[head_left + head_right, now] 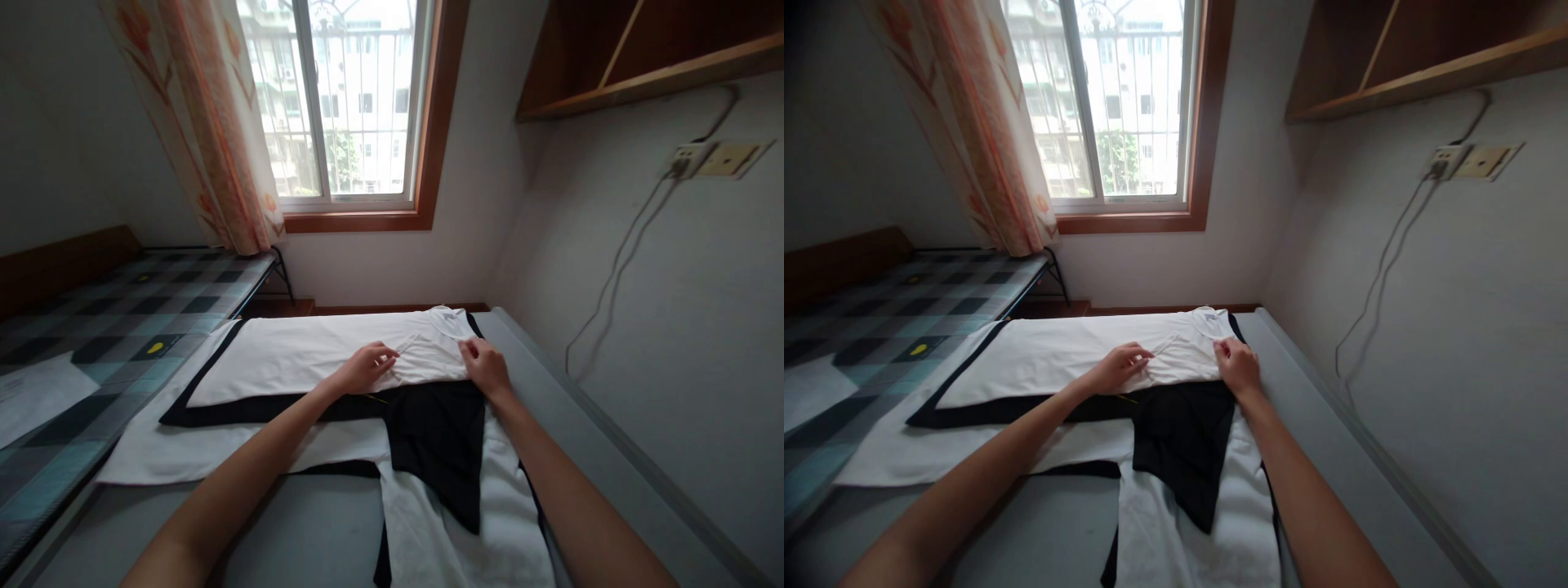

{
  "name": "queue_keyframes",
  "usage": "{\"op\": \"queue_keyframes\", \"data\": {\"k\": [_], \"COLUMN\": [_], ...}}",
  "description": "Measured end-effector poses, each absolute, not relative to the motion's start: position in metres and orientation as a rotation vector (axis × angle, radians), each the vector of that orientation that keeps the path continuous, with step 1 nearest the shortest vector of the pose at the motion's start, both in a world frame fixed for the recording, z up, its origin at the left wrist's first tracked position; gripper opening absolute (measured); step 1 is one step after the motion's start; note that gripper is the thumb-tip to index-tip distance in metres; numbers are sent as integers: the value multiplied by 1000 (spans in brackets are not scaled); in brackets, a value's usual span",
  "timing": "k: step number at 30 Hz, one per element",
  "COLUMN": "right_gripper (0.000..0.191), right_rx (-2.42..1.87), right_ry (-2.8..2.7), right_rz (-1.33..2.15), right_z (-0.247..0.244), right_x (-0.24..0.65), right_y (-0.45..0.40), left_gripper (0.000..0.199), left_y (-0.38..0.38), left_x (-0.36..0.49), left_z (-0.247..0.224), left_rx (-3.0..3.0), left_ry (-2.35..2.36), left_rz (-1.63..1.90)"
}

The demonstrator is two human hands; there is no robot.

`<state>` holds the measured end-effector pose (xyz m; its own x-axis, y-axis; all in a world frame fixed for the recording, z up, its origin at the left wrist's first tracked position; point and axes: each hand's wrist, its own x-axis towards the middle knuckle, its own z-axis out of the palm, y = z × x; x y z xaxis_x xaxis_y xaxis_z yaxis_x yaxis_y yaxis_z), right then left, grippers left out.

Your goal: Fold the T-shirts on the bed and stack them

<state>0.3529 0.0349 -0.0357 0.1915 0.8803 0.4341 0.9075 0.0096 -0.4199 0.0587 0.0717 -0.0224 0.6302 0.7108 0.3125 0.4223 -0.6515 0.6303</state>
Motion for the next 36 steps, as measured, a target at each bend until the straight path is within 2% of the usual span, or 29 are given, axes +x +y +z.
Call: {"op": "queue_keyframes", "data": {"k": [4,7,13,18,23,28,36], "right_gripper": [36,46,49,56,62,51,44], "right_rx": [-2197,-2422,-2365,-2398,-2444,-2450,-2530], "right_ry": [-1382,-1233,-1202,-1289,-1299,-1410,-1562], "right_rz": [-219,-196,-139,8,127,83,-118], "right_z": [-35,-39,-41,-34,-28,-30,-32], "right_x": [374,386,385,379,374,373,368], "right_y": [30,29,31,31,30,30,27], "left_gripper": [33,37,52,57,67,80,81], "left_y": [94,97,85,79,76,76,73], "left_x": [5,-48,-144,-191,-195,-191,-190], "left_z": [-20,-17,-12,-25,-35,-37,-35], "left_rx": [2341,2391,2364,2282,2231,2144,2123], "left_ry": [1255,1623,2199,2248,2330,2403,2407], "left_rz": [807,684,362,214,236,189,67]}}
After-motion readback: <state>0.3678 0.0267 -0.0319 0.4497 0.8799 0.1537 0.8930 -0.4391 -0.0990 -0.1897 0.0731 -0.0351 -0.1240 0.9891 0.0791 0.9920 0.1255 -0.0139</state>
